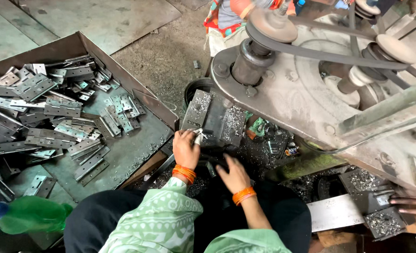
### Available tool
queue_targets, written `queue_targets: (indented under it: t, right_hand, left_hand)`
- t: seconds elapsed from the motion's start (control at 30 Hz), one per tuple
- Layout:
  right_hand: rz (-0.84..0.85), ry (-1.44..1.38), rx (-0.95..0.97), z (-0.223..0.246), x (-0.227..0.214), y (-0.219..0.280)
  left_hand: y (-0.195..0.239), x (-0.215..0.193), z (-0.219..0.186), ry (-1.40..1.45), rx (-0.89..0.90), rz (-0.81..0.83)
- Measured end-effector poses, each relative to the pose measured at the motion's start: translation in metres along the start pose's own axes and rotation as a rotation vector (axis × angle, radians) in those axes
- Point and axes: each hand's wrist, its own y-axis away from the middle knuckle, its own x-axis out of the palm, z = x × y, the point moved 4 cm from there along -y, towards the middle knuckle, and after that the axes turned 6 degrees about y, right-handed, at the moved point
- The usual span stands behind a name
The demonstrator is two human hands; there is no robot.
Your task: The person picks up metal hinges from a bin and places them one at a time into a jig on a motorized machine to be processed.
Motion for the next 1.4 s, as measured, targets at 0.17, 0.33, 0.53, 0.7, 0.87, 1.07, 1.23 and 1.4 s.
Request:
queue_targets:
  t: [0.17,0.33,0.53,0.7,0.87,1.07,1.23,1.4]
  right_hand:
    - [-0.095,-0.801,0.176,-0.029,0.017,-0.052]
    - [-0.251,-1.032,0.178,-0.037,0.006,-0.069]
    - [-0.274,0.005,-0.022,0.015,-0.010,-0.071]
    - [-0.127,0.107,-0.173,0.032,0.007,-0.068]
    - [-0.094,0.006,-0.186,0.022,-0.001,-0.032]
    - [0.446,0.169,0.158,0.009,0.017,0.027]
    - [0.547,0.132,0.230,-0.001,0.043,0.038]
    - [0.652,0.274,0.211,0.011,0.039,0.038]
  left_hand:
    - [0.004,0.056,0.079,0.877,-0.613,0.048]
    - [-0.017,0.078,0.064,1.140,-0.537,0.265]
    - [-0.045,0.008,-0.006,-0.393,-0.009,0.193]
    - [-0.009,0.024,-0.014,-0.448,0.116,0.381]
    - [0.004,0.050,-0.006,-0.703,0.228,0.497]
    - [-0.017,0.070,0.003,-0.685,0.206,0.458]
    - [-0.028,0.073,0.003,-0.667,0.177,0.485]
    - [-0.025,0.076,-0.001,-0.680,0.171,0.532]
